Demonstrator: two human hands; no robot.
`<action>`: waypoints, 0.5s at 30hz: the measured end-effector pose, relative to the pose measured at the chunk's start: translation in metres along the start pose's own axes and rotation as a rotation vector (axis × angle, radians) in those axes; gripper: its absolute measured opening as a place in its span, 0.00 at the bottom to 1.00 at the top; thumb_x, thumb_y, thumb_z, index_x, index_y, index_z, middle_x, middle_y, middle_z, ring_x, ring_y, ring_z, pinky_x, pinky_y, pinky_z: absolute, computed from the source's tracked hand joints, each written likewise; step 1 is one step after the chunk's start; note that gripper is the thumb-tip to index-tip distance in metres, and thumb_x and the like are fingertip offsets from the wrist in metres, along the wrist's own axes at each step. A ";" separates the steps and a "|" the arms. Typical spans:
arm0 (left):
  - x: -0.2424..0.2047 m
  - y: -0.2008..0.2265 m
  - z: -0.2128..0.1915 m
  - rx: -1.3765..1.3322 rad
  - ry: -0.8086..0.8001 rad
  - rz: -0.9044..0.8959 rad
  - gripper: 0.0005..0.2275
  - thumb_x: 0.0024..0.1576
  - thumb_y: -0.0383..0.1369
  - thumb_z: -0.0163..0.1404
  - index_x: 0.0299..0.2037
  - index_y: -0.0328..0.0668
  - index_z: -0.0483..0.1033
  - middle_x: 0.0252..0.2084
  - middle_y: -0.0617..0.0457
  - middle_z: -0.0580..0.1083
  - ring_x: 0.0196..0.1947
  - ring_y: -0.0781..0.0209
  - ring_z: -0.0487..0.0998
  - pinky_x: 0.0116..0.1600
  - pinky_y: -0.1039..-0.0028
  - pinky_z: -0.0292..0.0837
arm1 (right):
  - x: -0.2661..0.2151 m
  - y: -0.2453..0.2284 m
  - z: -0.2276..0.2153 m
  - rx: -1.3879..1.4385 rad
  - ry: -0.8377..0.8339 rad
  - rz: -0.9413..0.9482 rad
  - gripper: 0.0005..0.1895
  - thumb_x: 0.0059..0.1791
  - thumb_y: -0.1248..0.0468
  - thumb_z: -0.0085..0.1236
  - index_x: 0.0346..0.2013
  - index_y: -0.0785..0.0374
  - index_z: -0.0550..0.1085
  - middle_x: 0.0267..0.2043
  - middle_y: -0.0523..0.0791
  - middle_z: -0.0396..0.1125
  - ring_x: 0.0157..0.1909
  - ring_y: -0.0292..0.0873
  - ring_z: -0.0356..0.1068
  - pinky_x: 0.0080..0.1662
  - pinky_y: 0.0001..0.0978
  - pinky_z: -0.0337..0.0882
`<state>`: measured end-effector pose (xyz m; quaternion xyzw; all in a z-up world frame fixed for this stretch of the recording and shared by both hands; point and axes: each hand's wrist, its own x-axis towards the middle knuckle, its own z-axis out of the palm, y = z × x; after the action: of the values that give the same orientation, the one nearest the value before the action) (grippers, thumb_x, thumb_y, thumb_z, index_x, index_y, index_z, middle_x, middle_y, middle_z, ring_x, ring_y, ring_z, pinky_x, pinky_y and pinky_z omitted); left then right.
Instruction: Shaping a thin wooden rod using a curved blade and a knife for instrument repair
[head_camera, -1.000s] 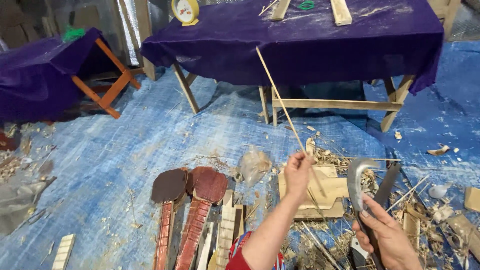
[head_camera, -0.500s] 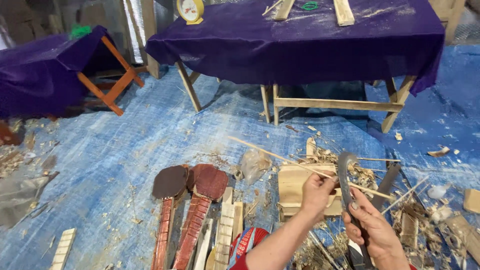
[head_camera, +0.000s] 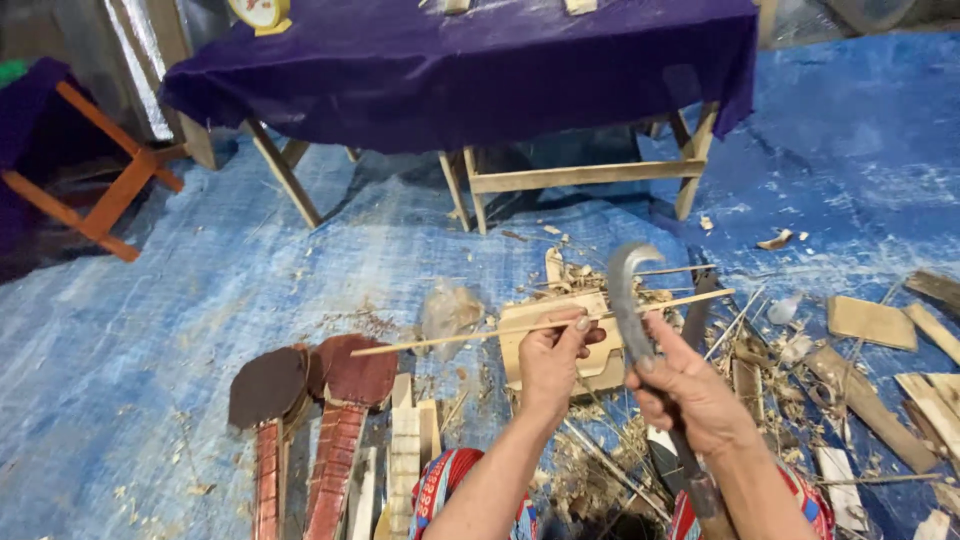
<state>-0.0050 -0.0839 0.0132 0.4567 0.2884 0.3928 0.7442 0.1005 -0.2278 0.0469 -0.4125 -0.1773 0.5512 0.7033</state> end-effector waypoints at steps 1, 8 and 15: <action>-0.002 -0.006 0.002 -0.001 -0.011 0.005 0.06 0.59 0.27 0.57 0.44 0.37 0.78 0.35 0.45 0.82 0.33 0.58 0.85 0.32 0.80 0.70 | -0.003 0.006 0.002 -0.002 0.002 -0.012 0.49 0.46 0.68 0.59 0.79 0.44 0.48 0.26 0.45 0.73 0.15 0.31 0.65 0.14 0.19 0.59; -0.031 0.009 0.010 -0.046 -0.067 0.010 0.03 0.60 0.25 0.55 0.42 0.35 0.77 0.34 0.46 0.80 0.33 0.60 0.80 0.33 0.75 0.71 | -0.024 0.017 -0.008 -0.029 0.060 -0.034 0.47 0.45 0.72 0.59 0.77 0.45 0.55 0.26 0.52 0.72 0.14 0.35 0.63 0.13 0.22 0.57; -0.061 0.039 -0.009 -0.054 -0.036 -0.043 0.05 0.61 0.21 0.51 0.45 0.32 0.76 0.38 0.38 0.82 0.38 0.52 0.86 0.34 0.77 0.73 | -0.036 0.007 -0.046 0.039 0.136 -0.073 0.45 0.45 0.68 0.58 0.76 0.43 0.57 0.26 0.50 0.70 0.12 0.35 0.58 0.13 0.22 0.51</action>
<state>-0.0561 -0.1207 0.0494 0.4374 0.2740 0.3761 0.7695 0.1168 -0.2777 0.0220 -0.4284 -0.1333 0.4995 0.7411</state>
